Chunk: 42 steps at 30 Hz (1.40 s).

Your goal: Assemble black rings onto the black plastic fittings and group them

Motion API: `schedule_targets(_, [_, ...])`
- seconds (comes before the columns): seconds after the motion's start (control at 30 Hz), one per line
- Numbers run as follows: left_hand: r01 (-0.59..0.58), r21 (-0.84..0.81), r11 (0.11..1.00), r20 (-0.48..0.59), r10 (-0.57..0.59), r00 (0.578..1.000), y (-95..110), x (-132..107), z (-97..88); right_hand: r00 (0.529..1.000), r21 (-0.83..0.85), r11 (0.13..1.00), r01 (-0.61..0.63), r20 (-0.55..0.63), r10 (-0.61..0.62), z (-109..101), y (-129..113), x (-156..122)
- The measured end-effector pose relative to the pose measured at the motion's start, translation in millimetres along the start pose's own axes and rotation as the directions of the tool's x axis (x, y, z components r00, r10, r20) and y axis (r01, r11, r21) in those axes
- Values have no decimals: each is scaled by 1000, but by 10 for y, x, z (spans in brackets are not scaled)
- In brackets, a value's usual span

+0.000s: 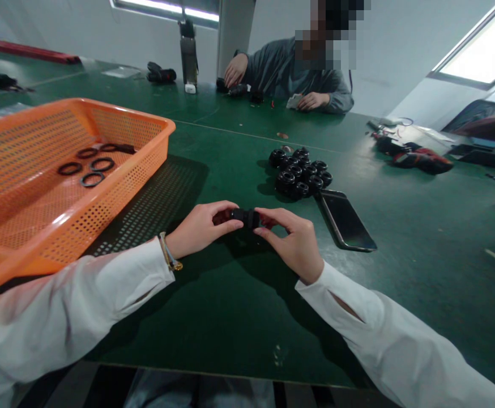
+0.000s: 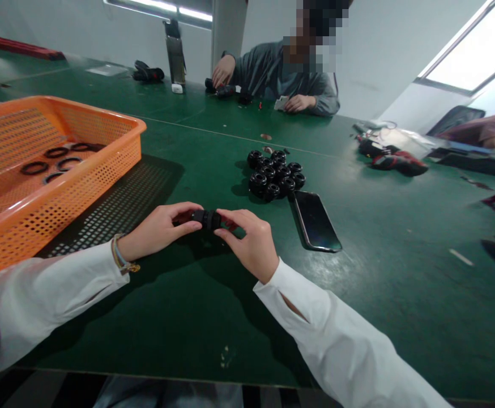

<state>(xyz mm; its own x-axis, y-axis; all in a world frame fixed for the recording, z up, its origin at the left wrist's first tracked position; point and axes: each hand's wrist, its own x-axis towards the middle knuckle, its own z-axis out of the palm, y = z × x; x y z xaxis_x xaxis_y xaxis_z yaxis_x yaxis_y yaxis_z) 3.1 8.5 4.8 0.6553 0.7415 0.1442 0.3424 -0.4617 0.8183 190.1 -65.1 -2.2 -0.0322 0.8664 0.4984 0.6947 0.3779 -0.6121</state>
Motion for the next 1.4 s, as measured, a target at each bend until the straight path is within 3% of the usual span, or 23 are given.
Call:
schedule_targets(0.9, [6,2,1000,-4,-6,1000,13,6,6,999,-24,999,-21,33,22,-21,0,4])
schedule_targets(1.13, [10,-10,1000,-6,-10,1000,9,5,8,996,76,994,-84,-6,85,19,4,-15])
schedule_targets(1.4, [9,-16,1000,-3,-9,1000,15,3,5,999,67,997,-38,7,38,-6,-4,-11])
